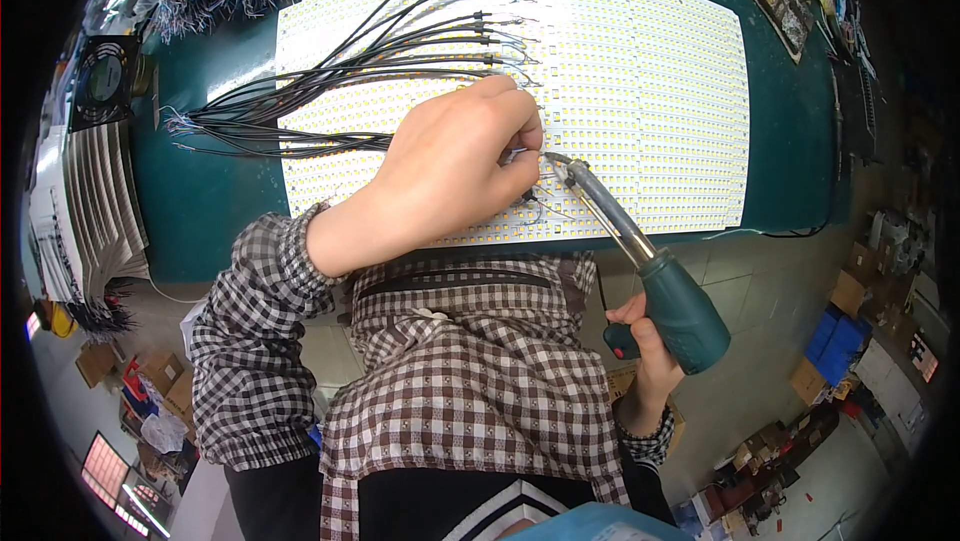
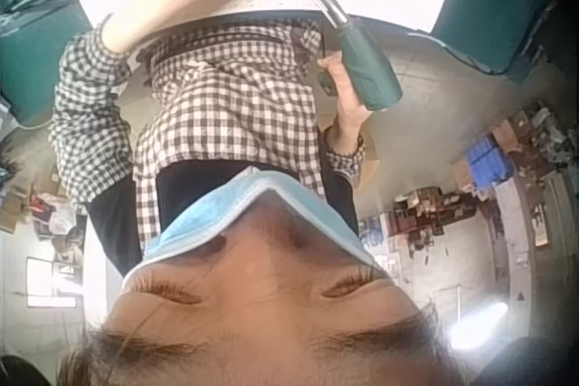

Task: The person solders wires onto an LED panel using a soldering iron, flips the panel over, and solders additional wires onto the LED strips.

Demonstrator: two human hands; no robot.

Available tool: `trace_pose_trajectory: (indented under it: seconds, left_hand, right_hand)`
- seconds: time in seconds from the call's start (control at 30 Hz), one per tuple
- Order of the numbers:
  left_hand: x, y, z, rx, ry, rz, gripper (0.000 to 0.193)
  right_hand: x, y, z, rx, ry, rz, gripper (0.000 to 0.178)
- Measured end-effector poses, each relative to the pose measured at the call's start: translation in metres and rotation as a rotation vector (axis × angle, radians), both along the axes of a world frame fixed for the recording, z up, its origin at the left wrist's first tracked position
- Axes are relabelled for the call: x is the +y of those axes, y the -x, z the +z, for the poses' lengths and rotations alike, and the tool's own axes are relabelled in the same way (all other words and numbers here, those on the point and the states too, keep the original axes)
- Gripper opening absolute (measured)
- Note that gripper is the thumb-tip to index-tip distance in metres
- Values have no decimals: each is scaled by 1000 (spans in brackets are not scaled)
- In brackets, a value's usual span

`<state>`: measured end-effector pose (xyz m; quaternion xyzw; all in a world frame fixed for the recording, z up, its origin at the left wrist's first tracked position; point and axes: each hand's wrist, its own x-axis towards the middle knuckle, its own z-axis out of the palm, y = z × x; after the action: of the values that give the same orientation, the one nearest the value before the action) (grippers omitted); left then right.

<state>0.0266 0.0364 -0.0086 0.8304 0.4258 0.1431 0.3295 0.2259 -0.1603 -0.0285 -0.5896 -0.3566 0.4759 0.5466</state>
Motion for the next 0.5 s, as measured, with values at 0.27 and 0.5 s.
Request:
trace_pose_trajectory:
  seconds: [0.27,0.5]
  left_hand:
    - [2,0,0,-4,6,4,10]
    - [1,1,3,10,50,-3,11]
  right_hand:
    - [7,2,5,5,-32,-7,35]
    - [5,1,1,4,-45,-9,38]
